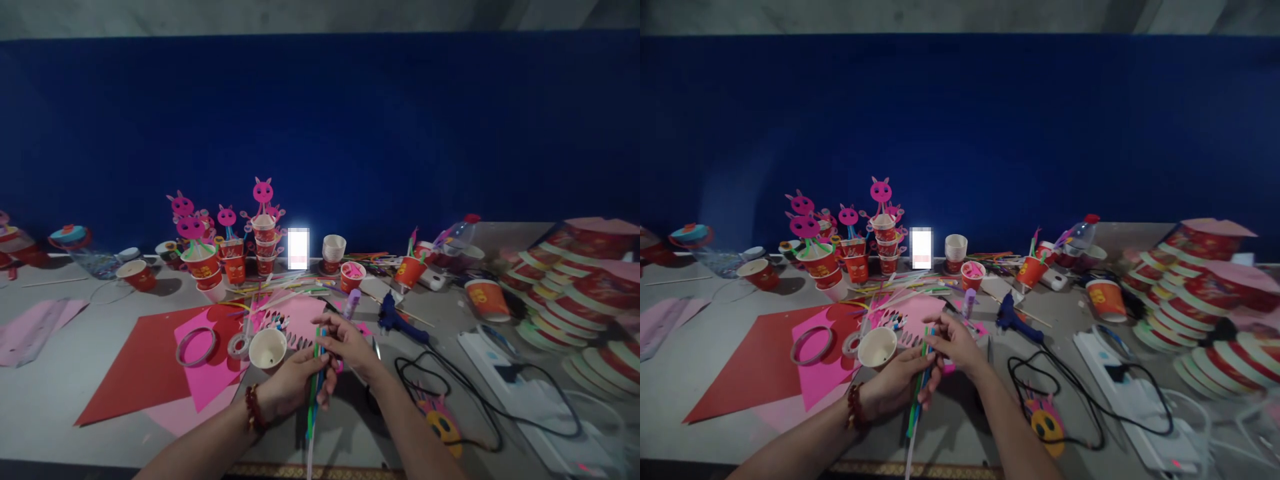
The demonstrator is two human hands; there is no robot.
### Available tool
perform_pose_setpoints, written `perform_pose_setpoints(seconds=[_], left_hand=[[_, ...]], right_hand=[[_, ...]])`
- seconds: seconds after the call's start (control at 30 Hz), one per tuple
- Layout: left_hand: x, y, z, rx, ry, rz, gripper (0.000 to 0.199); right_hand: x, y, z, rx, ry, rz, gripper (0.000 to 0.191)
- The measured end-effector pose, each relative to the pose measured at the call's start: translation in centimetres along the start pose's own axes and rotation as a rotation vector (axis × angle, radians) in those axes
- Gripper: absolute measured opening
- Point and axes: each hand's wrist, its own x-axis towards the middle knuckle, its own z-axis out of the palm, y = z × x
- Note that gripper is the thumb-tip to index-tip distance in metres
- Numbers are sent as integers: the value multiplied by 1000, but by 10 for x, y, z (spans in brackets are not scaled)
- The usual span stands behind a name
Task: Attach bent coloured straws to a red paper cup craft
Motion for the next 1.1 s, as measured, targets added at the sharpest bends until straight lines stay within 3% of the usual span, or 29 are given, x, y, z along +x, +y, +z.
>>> perform_pose_setpoints(seconds=[0.3, 0.7, 1.1], left_hand=[[0, -3, -13, -58, -51, 16, 29], [3, -10, -17, -112, -114, 18, 29], [1, -6, -12, -90, -9, 16, 31]], right_hand=[[0, -2, 3, -33, 2, -4, 32], [4, 3, 3, -39, 17, 56, 39], [2, 6, 3, -106, -19, 24, 34]])
